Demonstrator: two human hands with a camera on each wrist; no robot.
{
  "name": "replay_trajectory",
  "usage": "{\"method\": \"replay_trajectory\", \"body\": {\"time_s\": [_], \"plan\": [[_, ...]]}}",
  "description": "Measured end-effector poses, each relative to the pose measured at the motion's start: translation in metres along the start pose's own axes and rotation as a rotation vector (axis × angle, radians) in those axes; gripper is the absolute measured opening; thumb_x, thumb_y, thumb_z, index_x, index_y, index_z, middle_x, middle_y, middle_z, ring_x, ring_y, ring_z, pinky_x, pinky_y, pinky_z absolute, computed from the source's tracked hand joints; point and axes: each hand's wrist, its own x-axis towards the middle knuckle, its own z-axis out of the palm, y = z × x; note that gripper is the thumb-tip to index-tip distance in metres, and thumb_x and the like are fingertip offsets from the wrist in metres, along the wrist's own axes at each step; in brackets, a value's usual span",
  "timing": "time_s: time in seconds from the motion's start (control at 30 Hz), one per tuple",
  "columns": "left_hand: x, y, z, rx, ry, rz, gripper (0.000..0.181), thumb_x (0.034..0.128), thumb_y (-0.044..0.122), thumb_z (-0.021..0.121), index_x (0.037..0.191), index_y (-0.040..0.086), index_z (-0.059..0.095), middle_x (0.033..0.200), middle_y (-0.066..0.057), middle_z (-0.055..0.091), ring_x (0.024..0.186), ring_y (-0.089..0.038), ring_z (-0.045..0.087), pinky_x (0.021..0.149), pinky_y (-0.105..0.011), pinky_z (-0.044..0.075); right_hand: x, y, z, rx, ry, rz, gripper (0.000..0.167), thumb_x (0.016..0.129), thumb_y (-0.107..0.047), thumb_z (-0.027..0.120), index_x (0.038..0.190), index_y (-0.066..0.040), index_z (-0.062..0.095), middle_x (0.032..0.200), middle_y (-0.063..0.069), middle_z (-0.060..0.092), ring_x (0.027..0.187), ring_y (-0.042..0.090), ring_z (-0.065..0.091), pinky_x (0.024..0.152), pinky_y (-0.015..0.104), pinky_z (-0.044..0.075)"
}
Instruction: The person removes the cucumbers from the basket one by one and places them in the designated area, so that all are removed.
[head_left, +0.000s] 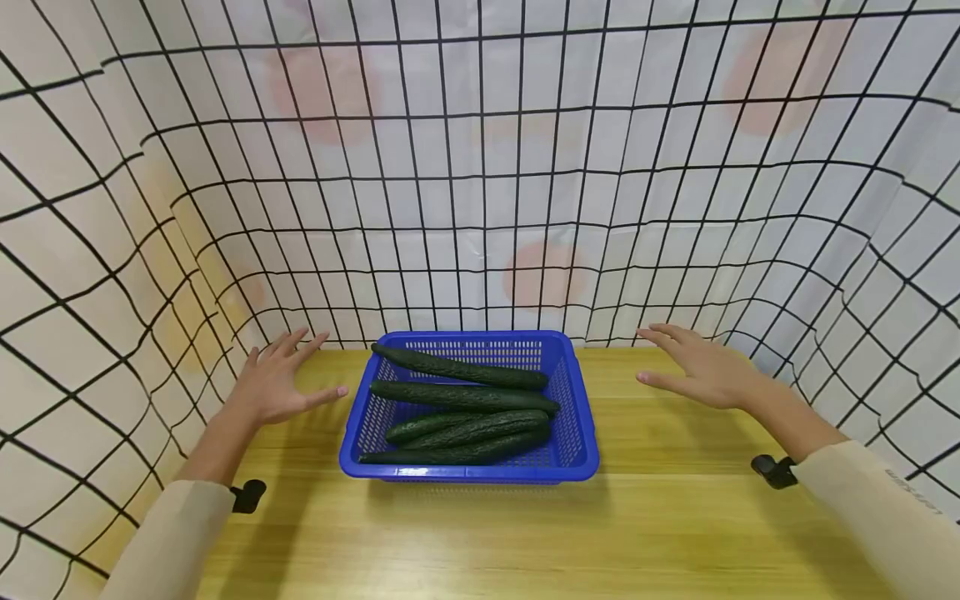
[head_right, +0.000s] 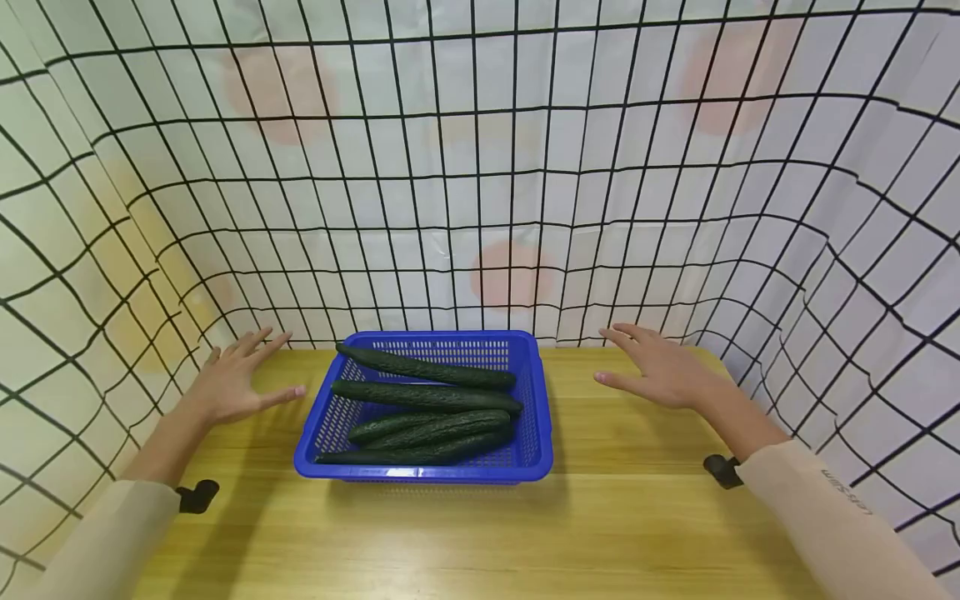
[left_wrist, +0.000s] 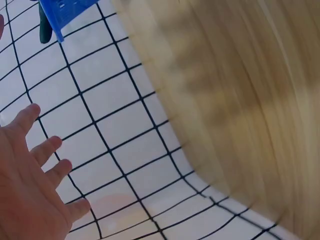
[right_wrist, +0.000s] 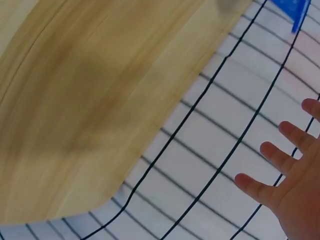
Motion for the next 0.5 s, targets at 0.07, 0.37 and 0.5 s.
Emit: {"method": "replay_trajectory", "body": {"time_s": [0.07,0.37,0.5], "plan": [[-0.001,0.001,0.004,-0.023,0.019,0.0,0.1,0.0854,0.077,0.057,0.164,0.022,0.028,0.167,-0.023,0.026,0.149,-0.056,0.024,0.117,-0.08,0.013,0.005,-0.006,0.001,0.027,0.007,0.003,0.08,0.099,-0.064,0.051,0.162,-0.018,0.033,0.163,0.021,0.034,0.145,0.049,0.038,0.102,0.075,0.042],[-0.005,0.01,0.021,-0.197,0.055,0.021,0.079,0.0926,0.058,0.062,0.158,0.018,0.042,0.158,-0.025,0.039,0.141,-0.056,0.037,0.104,-0.082,0.033,0.034,-0.045,0.008,0.145,0.025,-0.05,0.079,0.1,-0.06,0.053,0.162,-0.016,0.031,0.164,0.022,0.031,0.147,0.047,0.035,0.111,0.072,0.037],[-0.003,0.02,0.029,-0.312,0.083,0.05,0.066,0.0935,0.041,0.066,0.152,0.016,0.049,0.154,-0.022,0.046,0.137,-0.052,0.044,0.103,-0.079,0.038,0.046,-0.06,0.011,0.19,0.039,-0.071,0.079,0.1,-0.059,0.055,0.162,-0.016,0.031,0.164,0.018,0.032,0.146,0.044,0.039,0.111,0.069,0.04]]}}
